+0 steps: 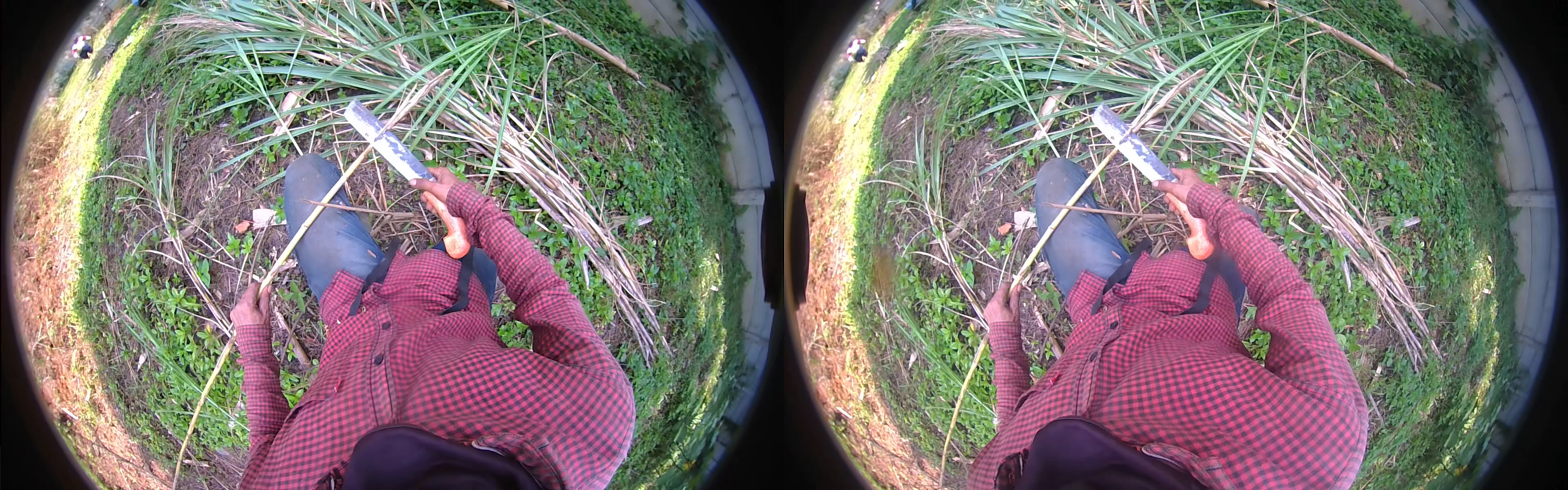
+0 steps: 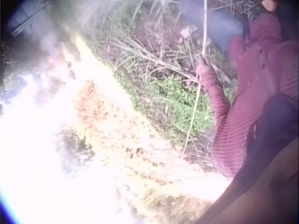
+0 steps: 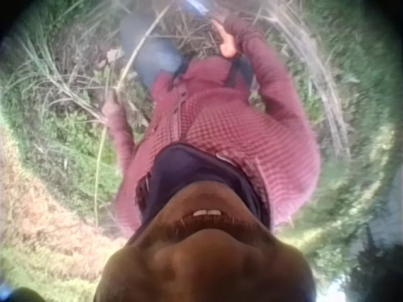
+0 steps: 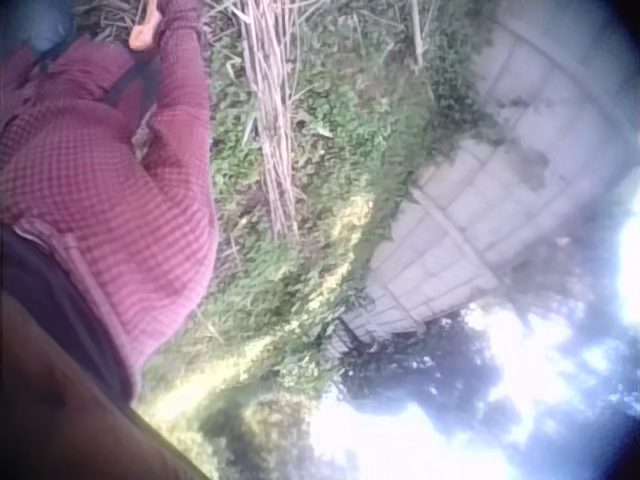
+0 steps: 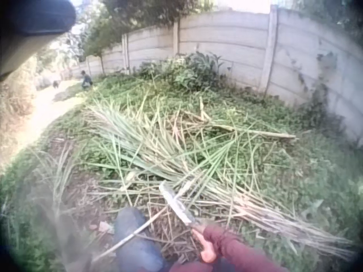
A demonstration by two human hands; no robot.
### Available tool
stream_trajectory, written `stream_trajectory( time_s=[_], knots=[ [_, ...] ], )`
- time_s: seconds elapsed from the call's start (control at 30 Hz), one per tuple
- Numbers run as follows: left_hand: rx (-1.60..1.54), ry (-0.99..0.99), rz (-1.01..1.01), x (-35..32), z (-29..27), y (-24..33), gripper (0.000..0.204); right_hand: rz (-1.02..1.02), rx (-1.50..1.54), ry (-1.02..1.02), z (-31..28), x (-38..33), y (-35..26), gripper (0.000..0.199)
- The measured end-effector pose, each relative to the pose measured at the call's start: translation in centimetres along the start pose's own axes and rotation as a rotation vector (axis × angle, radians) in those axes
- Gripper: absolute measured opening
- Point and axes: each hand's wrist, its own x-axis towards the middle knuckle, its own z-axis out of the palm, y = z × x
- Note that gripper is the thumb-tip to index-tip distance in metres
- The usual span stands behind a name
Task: The person uses a machete to cut a long, thin stick into smaller pieces. They hold the stick with their left hand and repeatedly strike it with the machete in their right hand, dropping the cut segments onto the ground.
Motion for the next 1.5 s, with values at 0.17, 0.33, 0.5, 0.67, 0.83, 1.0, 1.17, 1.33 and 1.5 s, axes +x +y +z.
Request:
stream_trajectory(
  time_s=[0.17,0.33,0.5,0.67,0.83,1.0,1.17,1.33,1.5],
  knots=[
    [0.035,-0.013,0.005,0.3,0.1,0.4,0.024,-0.056,0.216,0.162,-2.6,2.0,-1.0,0.042],
    [0.077,-0.092,-0.041,1.1,0.2,1.1,0.025,0.021,-0.011,0.004,0.1,0.1,0.2,0.046],
    [0.023,-0.116,-0.027,1.1,0.5,0.1,0.026,-0.047,0.031,0.097,-2.4,1.4,-1.4,0.046],
    [-0.154,-0.218,-0.066,1.5,0.3,-1.0,0.028,-0.018,0.119,0.255,-3.3,2.3,-1.2,0.037],
    [-0.847,-0.535,-0.262,2.9,0.5,-2.8,0.029,-0.047,0.084,0.187,-3.6,1.1,-0.3,0.039],
    [-0.833,-0.564,-0.282,3.6,0.6,-2.1,0.029,0.024,0.112,0.122,-2.5,0.7,-0.5,0.042],
    [-0.795,-0.513,-0.226,4.0,1.8,0.2,0.033,-0.043,0.073,0.064,-1.9,1.7,-0.6,0.043],
    [-0.844,-0.638,-0.228,5.2,3.8,3.9,0.036,-0.057,0.143,0.291,-3.7,2.7,-0.3,0.043],
    [-1.072,-0.824,-0.324,5.2,3.3,2.0,0.037,-0.081,-0.071,0.154,-5.5,0.3,-1.1,0.044]
  ],
)
